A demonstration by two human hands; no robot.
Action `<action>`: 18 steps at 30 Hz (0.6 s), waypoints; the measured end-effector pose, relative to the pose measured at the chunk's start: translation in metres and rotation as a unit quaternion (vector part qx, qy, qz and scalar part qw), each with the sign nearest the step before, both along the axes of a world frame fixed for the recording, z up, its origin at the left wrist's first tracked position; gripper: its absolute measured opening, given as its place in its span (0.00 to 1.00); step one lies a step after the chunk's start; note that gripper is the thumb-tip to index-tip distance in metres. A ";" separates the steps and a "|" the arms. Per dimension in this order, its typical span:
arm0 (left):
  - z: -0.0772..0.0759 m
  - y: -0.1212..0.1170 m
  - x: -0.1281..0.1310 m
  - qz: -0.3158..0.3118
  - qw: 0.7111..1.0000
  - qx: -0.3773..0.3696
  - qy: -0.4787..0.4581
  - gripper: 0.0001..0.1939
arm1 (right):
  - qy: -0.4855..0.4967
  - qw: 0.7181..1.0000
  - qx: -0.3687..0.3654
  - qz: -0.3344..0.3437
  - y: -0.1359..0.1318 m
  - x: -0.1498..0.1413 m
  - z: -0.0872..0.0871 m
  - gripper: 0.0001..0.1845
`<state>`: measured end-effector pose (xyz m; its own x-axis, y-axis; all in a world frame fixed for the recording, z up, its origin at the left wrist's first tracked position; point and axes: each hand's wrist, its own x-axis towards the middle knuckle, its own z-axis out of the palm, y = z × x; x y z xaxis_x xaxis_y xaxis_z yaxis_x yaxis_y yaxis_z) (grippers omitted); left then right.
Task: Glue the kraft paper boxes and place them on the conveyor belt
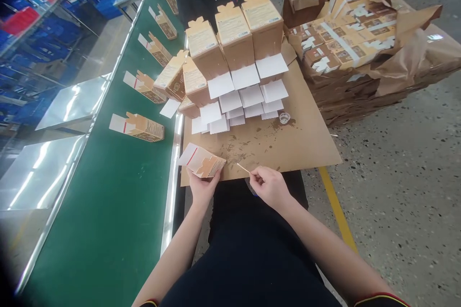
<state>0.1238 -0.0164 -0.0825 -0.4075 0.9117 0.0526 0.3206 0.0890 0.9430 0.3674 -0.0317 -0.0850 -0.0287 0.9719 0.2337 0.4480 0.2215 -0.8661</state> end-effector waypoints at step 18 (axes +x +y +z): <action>0.016 -0.026 -0.190 0.316 0.946 0.016 0.065 0.52 | 0.018 0.999 0.024 -0.013 0.020 0.026 0.022 0.18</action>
